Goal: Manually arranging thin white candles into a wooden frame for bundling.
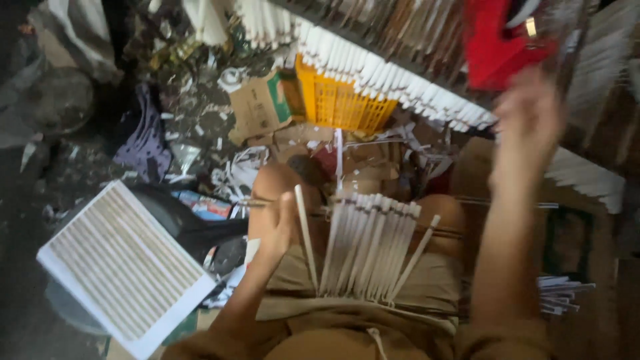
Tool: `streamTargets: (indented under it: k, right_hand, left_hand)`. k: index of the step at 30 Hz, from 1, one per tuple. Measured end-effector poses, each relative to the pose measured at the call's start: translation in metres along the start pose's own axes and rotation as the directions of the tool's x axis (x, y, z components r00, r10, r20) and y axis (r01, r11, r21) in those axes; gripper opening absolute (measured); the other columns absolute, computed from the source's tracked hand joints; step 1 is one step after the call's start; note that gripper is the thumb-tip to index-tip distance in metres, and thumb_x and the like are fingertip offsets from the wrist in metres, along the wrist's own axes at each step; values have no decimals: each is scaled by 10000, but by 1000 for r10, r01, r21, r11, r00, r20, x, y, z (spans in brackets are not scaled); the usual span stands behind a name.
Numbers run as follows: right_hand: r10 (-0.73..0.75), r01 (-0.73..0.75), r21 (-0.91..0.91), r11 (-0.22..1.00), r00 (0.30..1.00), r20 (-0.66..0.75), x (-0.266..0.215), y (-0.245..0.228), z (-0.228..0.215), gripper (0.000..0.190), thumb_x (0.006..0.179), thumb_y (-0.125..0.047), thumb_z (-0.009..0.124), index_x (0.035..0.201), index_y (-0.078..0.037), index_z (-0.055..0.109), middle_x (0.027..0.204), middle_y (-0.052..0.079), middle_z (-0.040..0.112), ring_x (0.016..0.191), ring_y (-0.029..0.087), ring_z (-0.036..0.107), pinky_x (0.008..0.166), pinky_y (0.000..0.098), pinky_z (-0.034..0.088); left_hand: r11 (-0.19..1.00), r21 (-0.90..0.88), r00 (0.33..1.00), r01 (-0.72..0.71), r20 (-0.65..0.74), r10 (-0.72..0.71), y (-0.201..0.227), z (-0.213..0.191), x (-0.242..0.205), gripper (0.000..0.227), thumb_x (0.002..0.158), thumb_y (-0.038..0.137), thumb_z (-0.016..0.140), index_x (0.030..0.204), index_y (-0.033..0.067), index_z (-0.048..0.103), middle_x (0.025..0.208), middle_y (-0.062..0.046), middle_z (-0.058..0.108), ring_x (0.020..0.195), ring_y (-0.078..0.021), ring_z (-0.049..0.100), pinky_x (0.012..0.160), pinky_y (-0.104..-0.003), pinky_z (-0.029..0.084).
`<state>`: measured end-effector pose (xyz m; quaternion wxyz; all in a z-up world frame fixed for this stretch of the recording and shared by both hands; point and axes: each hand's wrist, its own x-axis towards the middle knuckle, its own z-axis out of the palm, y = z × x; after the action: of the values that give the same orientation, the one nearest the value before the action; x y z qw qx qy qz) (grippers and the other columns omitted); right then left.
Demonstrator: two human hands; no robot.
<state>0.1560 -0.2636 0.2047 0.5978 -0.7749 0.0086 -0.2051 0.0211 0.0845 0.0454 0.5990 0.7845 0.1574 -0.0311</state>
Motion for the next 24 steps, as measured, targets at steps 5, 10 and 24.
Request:
streamTargets:
  k: [5,10,24]
  right_hand:
    - [328,-348,-64,935,920,-213,100,8,-22,373,952,-469,660,1246,-240,635,1129,-101,683,840,19,599,622,152,488]
    - [110,-129,-125,984,983,-149,136,42,-11,530,1134,-208,833,719,-177,505,663,-71,467,641,47,572,532,324,390]
    - [-312,305,-126,944,949,-44,10,64,-20,272,1133,-218,703,912,-61,691,1043,63,558,998,198,580,847,339,447]
  left_hand:
    - [653,726,890,-215,-129,437,-93,-6,17,505,1073,394,423,775,75,676,706,-165,658,650,-441,619,597,-538,476]
    - [747,580,911,-324,-20,411,-84,-8,18,518,1078,424,322,766,132,616,679,-154,648,603,-369,605,606,-486,414]
    - [925,-374,996,-72,-82,44,-25,9,26,68,984,231,582,1044,209,605,832,24,595,730,-101,543,647,-256,386]
